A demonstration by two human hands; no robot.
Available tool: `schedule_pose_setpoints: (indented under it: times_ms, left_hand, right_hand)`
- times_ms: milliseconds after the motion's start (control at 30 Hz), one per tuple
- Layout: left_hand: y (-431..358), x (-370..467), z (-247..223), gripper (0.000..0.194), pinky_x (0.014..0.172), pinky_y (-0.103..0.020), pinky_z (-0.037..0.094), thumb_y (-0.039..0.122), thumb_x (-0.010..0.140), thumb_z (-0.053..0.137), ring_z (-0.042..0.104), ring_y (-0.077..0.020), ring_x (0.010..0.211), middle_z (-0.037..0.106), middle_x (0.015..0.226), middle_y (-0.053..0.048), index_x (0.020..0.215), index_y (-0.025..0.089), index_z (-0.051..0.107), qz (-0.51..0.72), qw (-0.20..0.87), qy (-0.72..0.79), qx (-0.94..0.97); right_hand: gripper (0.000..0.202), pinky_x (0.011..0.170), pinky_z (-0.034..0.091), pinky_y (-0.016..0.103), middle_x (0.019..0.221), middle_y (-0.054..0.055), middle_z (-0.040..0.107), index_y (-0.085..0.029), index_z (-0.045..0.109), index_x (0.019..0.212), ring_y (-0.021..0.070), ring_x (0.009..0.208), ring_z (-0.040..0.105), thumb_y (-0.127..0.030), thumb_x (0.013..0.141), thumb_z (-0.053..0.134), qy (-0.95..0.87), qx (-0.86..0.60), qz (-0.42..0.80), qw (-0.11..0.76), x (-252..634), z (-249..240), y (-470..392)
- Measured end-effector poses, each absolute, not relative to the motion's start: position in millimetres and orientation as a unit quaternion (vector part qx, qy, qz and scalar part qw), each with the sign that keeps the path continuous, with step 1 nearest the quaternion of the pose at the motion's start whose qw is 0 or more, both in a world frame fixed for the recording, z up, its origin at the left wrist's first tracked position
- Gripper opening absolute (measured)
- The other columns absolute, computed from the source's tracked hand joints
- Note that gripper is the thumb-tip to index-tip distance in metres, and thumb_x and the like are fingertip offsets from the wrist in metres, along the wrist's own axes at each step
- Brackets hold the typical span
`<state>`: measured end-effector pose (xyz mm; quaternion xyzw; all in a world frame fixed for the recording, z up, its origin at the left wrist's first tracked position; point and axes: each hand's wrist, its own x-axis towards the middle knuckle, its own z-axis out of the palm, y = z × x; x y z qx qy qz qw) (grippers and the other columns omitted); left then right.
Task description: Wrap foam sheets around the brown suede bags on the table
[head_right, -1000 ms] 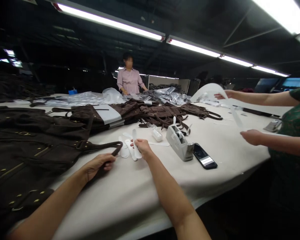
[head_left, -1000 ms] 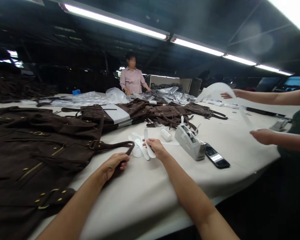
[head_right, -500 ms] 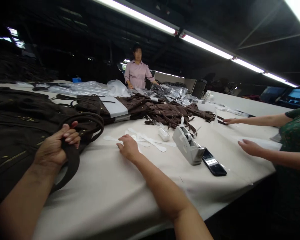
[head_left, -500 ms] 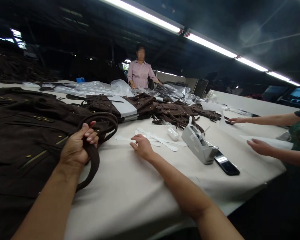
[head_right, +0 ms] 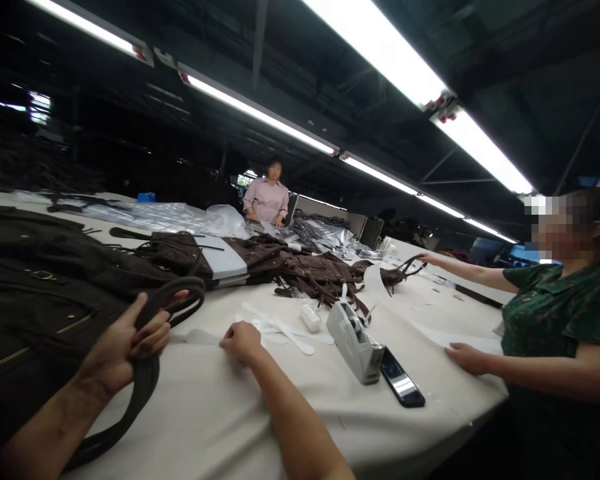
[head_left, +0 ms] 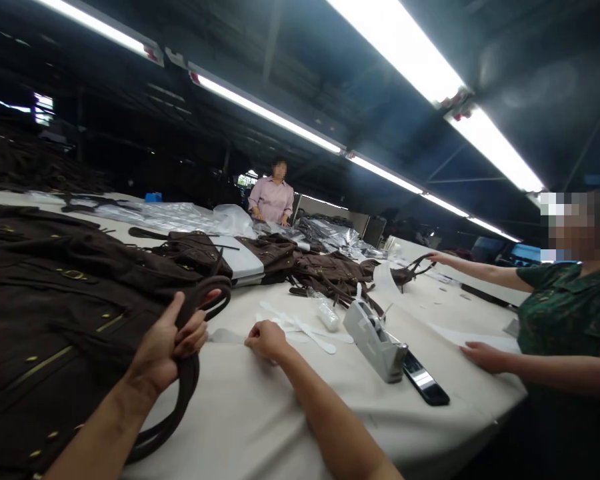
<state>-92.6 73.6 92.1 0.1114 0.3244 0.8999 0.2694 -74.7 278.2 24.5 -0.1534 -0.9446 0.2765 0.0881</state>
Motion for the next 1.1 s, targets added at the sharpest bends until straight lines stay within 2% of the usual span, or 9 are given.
schedule_pose_setpoints:
  times_ms: [133, 233, 300, 400, 533, 667, 800, 900, 1100]
  left_hand:
    - [81.8, -91.4, 78.3, 0.029, 0.034, -0.014, 0.025, 0.035, 0.092, 0.053, 0.025, -0.0038, 0.037, 0.033, 0.051, 0.008, 0.104, 0.011, 0.065, 0.862, 0.313, 0.369, 0.154]
    - [90.0, -90.0, 69.4, 0.027, 0.041, -0.015, 0.032, 0.031, 0.085, 0.065, 0.038, -0.0047, 0.047, 0.046, 0.065, 0.002, 0.102, 0.010, 0.064, 0.844, 0.317, 0.391, 0.187]
    - [97.9, -86.6, 64.6, 0.029, 0.042, -0.015, 0.031, 0.030, 0.082, 0.069, 0.038, -0.0046, 0.049, 0.048, 0.069, 0.001, 0.102, 0.010, 0.064, 0.828, 0.329, 0.410, 0.195]
    - [112.3, -78.3, 57.1, 0.026, 0.039, -0.015, 0.022, 0.029, 0.084, 0.064, 0.031, -0.0036, 0.044, 0.044, 0.065, 0.003, 0.102, 0.009, 0.062, 0.800, 0.352, 0.458, 0.160]
    - [124.9, -67.5, 48.0, 0.026, 0.038, -0.015, 0.016, 0.030, 0.090, 0.053, 0.026, -0.0032, 0.042, 0.040, 0.061, 0.005, 0.102, 0.008, 0.059, 0.769, 0.364, 0.514, 0.108]
    - [122.4, -62.7, 49.3, 0.033, 0.038, -0.016, 0.016, 0.040, 0.088, 0.056, 0.025, -0.0031, 0.042, 0.038, 0.061, 0.006, 0.102, 0.010, 0.059, 0.784, 0.331, 0.513, 0.109]
    - [117.9, -56.1, 56.7, 0.038, 0.039, -0.016, 0.019, 0.047, 0.083, 0.063, 0.028, -0.0028, 0.044, 0.040, 0.061, 0.005, 0.098, 0.013, 0.060, 0.793, 0.332, 0.481, 0.169]
    - [120.5, -49.1, 57.8, 0.036, 0.039, -0.016, 0.021, 0.047, 0.081, 0.065, 0.031, -0.0029, 0.044, 0.044, 0.061, 0.004, 0.086, 0.013, 0.059, 0.764, 0.366, 0.495, 0.194]
    - [123.9, -44.0, 55.3, 0.036, 0.036, -0.016, 0.021, 0.046, 0.082, 0.063, 0.033, -0.0035, 0.041, 0.048, 0.061, 0.001, 0.084, 0.010, 0.061, 0.717, 0.412, 0.546, 0.134]
  right_hand:
    - [0.003, 0.087, 0.046, 0.032, 0.100, 0.007, 0.067, -0.020, 0.059, 0.084, 0.0202, 0.096, 0.062, -0.021, 0.086, 0.057, -0.903, -0.163, 0.324, 0.229, -58.3, 38.8, 295.4]
    - [0.017, 0.086, 0.049, 0.033, 0.100, 0.010, 0.067, -0.019, 0.051, 0.101, 0.0176, 0.092, 0.064, -0.027, 0.097, 0.036, -0.849, -0.161, 0.397, 0.308, -40.6, 50.5, 316.0]
    - [0.019, 0.084, 0.052, 0.034, 0.094, 0.009, 0.067, -0.020, 0.048, 0.102, 0.0174, 0.086, 0.066, -0.036, 0.093, 0.045, -0.764, -0.122, 0.529, 0.349, -31.3, 53.8, 325.3]
    - [0.039, 0.080, 0.054, 0.032, 0.084, 0.004, 0.066, -0.019, 0.051, 0.100, 0.0158, 0.075, 0.065, -0.041, 0.074, 0.069, -0.616, -0.077, 0.690, 0.372, -25.9, 52.9, 329.0]
    - [0.030, 0.060, 0.051, 0.023, 0.067, -0.002, 0.059, -0.015, 0.062, 0.097, 0.0078, 0.054, 0.052, -0.039, 0.080, 0.061, -0.699, -0.147, 0.621, 0.321, -22.7, 51.7, 328.8]
    - [0.016, 0.034, 0.030, 0.020, 0.043, -0.004, 0.048, -0.012, 0.068, 0.066, 0.0066, 0.035, 0.038, -0.028, 0.069, 0.070, -0.794, -0.154, 0.567, 0.157, -8.0, 52.5, 328.5]
    - [0.013, 0.035, 0.028, 0.020, 0.045, -0.004, 0.050, -0.015, 0.066, 0.062, 0.0066, 0.035, 0.039, -0.024, 0.071, 0.067, -0.846, -0.107, 0.522, -0.005, -3.4, 47.7, 308.4]
    - [0.020, 0.041, 0.032, 0.019, 0.049, -0.005, 0.052, -0.016, 0.061, 0.065, 0.0063, 0.042, 0.042, -0.032, 0.076, 0.065, -0.782, -0.051, 0.621, 0.015, -12.7, 40.1, 285.6]
    - [0.038, 0.043, 0.029, 0.018, 0.049, -0.007, 0.048, -0.016, 0.057, 0.066, 0.0059, 0.045, 0.043, -0.047, 0.063, 0.078, -0.653, -0.033, 0.757, -0.006, -19.8, 34.7, 273.7]
